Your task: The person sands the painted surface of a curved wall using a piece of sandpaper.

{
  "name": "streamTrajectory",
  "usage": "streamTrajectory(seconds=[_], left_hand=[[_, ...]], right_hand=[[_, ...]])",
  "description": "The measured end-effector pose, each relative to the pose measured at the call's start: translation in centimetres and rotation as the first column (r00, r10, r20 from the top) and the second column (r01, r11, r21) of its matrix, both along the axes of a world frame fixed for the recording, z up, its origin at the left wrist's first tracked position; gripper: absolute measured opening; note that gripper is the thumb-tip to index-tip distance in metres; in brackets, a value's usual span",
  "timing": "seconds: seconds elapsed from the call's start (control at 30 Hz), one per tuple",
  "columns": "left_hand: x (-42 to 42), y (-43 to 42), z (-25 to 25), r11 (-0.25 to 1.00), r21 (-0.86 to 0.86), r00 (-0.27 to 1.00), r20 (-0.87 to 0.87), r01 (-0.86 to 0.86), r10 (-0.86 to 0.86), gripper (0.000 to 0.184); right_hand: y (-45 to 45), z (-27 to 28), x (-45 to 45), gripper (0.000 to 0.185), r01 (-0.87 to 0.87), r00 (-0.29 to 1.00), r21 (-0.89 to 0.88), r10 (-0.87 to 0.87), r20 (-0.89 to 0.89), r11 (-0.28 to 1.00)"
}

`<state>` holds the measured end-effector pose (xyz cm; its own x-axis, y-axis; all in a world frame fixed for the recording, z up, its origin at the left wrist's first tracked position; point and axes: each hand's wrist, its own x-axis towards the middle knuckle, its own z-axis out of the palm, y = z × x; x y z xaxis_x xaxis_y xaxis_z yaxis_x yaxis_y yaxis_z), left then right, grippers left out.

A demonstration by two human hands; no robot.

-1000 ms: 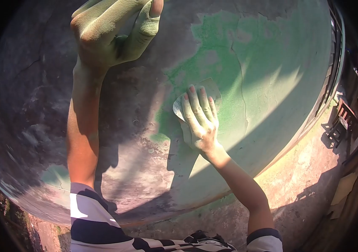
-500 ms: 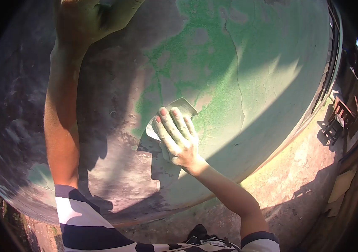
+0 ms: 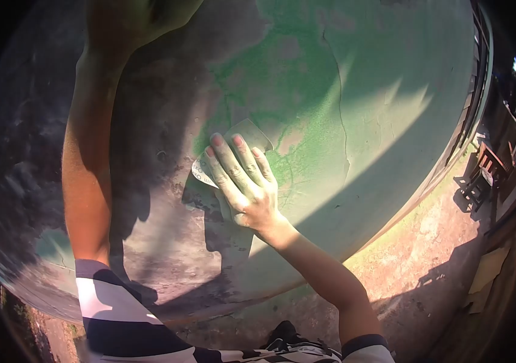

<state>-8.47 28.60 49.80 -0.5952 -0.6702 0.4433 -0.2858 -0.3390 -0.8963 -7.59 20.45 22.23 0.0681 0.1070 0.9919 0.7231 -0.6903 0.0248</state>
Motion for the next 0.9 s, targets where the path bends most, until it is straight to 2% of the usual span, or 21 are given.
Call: streamTrajectory(seconds=[0.03, 0.1, 0.13, 0.2, 0.23, 0.3, 0.33, 0.37, 0.4, 0.47, 0.53, 0.6, 0.63, 0.7, 0.77, 0.83, 0.87, 0.9], left_hand=[[-0.1, -0.1, -0.1, 1.0, 0.009, 1.0, 0.007, -0.006, 0.006, 0.016], [0.1, 0.0, -0.1, 0.999, 0.034, 1.0, 0.012, -0.007, 0.006, 0.016], [-0.1, 0.1, -0.1, 0.999, 0.036, 1.0, 0.017, -0.014, 0.013, 0.016], [-0.3, 0.2, 0.1, 0.999, 0.033, 0.998, 0.044, -0.038, 0.036, 0.017], [-0.2, 0.2, 0.1, 0.999, 0.031, 0.998, 0.05, -0.04, 0.039, 0.017], [-0.2, 0.2, 0.2, 0.998, 0.024, 0.996, 0.069, -0.062, 0.06, 0.017], [-0.1, 0.2, 0.2, 1.0, 0.03, 0.999, 0.033, 0.009, -0.01, 0.018], [0.1, 0.1, 0.0, 0.996, 0.034, 0.997, -0.005, 0.079, -0.079, 0.02], [0.3, 0.0, -0.1, 0.996, 0.037, 0.996, 0.002, 0.084, -0.084, 0.02], [0.8, -0.1, -0.1, 0.981, 0.021, 0.979, -0.063, 0.195, -0.194, 0.022], [0.7, 0.1, 0.0, 0.984, 0.033, 0.984, -0.046, 0.176, -0.174, 0.022], [0.4, 0.4, 0.1, 0.987, 0.036, 0.987, -0.03, 0.159, -0.157, 0.022], [0.4, 0.5, 0.1, 0.989, 0.034, 0.989, -0.025, 0.145, -0.144, 0.023], [0.2, 0.6, 0.4, 0.992, 0.024, 0.993, -0.022, 0.12, -0.12, 0.023], [0.1, 0.7, 0.2, 0.996, 0.011, 0.996, -0.031, 0.088, -0.088, 0.023], [0.2, 0.5, 0.2, 0.998, 0.003, 0.998, -0.031, 0.058, -0.057, 0.023], [0.2, 0.6, 0.1, 0.999, -0.003, 0.999, -0.031, 0.035, -0.035, 0.023], [0.2, 0.6, 0.2, 1.0, -0.01, 0.999, -0.026, 0.024, -0.025, 0.023]], right_hand=[[-0.6, 0.7, 1.2, 0.052, -0.009, 1.0, 0.033, 0.008, 0.023, 0.999], [-1.8, 8.8, 2.0, 0.053, -0.037, 0.996, 0.139, 0.025, 0.091, 0.99], [-2.2, 11.2, 2.5, 0.051, -0.06, 0.989, 0.193, 0.033, 0.141, 0.979], [-1.1, 11.2, 2.4, 0.052, -0.085, 0.989, 0.232, 0.054, 0.136, 0.969], [-0.3, 10.6, 2.2, 0.054, -0.105, 0.989, 0.277, 0.072, 0.127, 0.955], [1.3, 4.5, 0.2, 0.053, -0.088, 0.994, 0.181, 0.098, -0.047, 0.98], [2.5, -0.6, -0.1, 0.057, 0.051, 0.997, 0.083, -0.045, -0.064, 0.995], [3.0, -4.0, -1.4, 0.054, -0.044, 0.992, 0.046, 0.049, -0.112, 0.998], [2.8, -5.0, -2.2, 0.053, -0.103, 0.985, 0.008, 0.103, -0.139, 0.995], [1.4, -5.0, -0.3, 0.052, -0.007, 1.0, -0.083, 0.005, -0.024, 0.997], [-0.2, 1.1, 0.7, 0.055, 0.052, 0.999, 0.001, -0.052, 0.012, 0.999], [-2.0, 8.2, 2.0, 0.056, -0.035, 0.998, 0.209, 0.023, 0.062, 0.977], [-1.9, 8.8, 2.5, 0.056, -0.038, 0.998, 0.202, 0.026, 0.061, 0.979], [-1.1, 9.1, 2.8, 0.065, 0.018, 0.994, 0.316, -0.051, 0.098, 0.948], [1.0, 3.3, 0.3, 0.055, -0.023, 0.999, 0.251, 0.032, -0.032, 0.968], [2.8, -5.2, -1.0, 0.045, -0.062, 0.996, 0.063, 0.066, -0.062, 0.996], [3.2, -7.8, -1.0, 0.044, -0.074, 0.997, 0.01, 0.074, -0.02, 0.997], [2.7, -7.3, -0.7, 0.044, -0.081, 0.997, -0.009, 0.081, 0.01, 0.997]])
